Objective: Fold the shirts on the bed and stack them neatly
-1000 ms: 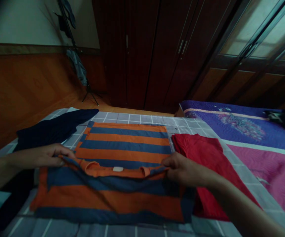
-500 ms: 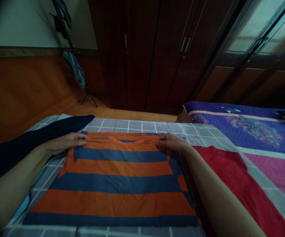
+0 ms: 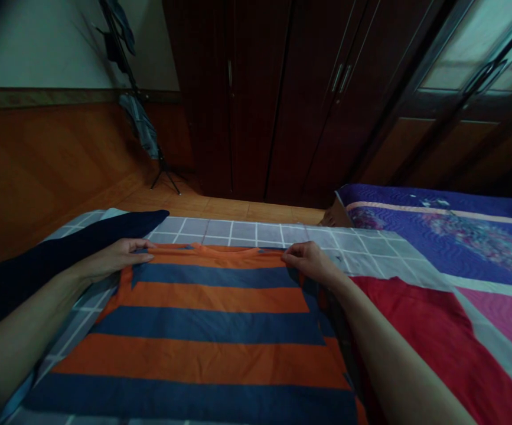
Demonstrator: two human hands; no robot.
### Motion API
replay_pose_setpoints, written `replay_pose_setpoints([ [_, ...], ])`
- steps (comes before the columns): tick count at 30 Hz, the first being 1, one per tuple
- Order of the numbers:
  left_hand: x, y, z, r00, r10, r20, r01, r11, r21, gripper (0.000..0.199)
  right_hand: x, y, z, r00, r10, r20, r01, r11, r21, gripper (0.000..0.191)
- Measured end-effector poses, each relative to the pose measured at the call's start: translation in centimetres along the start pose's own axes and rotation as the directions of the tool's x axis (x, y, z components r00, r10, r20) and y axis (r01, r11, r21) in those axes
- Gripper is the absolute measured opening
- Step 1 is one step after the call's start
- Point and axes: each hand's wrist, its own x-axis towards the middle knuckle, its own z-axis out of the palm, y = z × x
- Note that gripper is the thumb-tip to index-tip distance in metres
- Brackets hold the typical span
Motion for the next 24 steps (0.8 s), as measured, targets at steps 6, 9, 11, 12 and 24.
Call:
replay_pose_setpoints([
  [6, -0.4, 0.5, -0.5, 1.000, -0.009, -0.013, 0.009, 1.000, 0.004, 0.051, -1.0, -0.7, -1.7, 0.990, 0.106, 0.094, -0.100, 0.993, -0.059, 0.035],
  [9, -0.5, 0.5, -0.8, 1.000, 0.019, 0.009, -0.019, 0.999, -0.031, 0.049, -1.4, -1.1, -2.1, 0.994, 0.096, 0.056, -0.096, 0.995, 0.006, 0.033],
  [11, -0.5, 0.5, -0.7, 0.999, 0.033, 0.015, -0.032, 0.999, -0.038, 0.049, -1.4, -1.1, -2.1, 0.996, 0.083, 0.043, -0.085, 0.994, 0.063, 0.032],
  [12, -0.5, 0.5, -0.7, 0.999, 0.036, 0.004, -0.036, 0.999, -0.025, 0.048, -1.3, -1.0, -2.0, 0.996, 0.085, 0.037, -0.086, 0.995, 0.052, 0.031],
  [24, 0.4, 0.5, 0.2, 0.979, 0.134, -0.152, -0.099, 0.970, 0.220, 0.038, -0.6, 0.4, -1.5, 0.977, -0.047, -0.206, -0.095, 0.775, -0.625, 0.025],
])
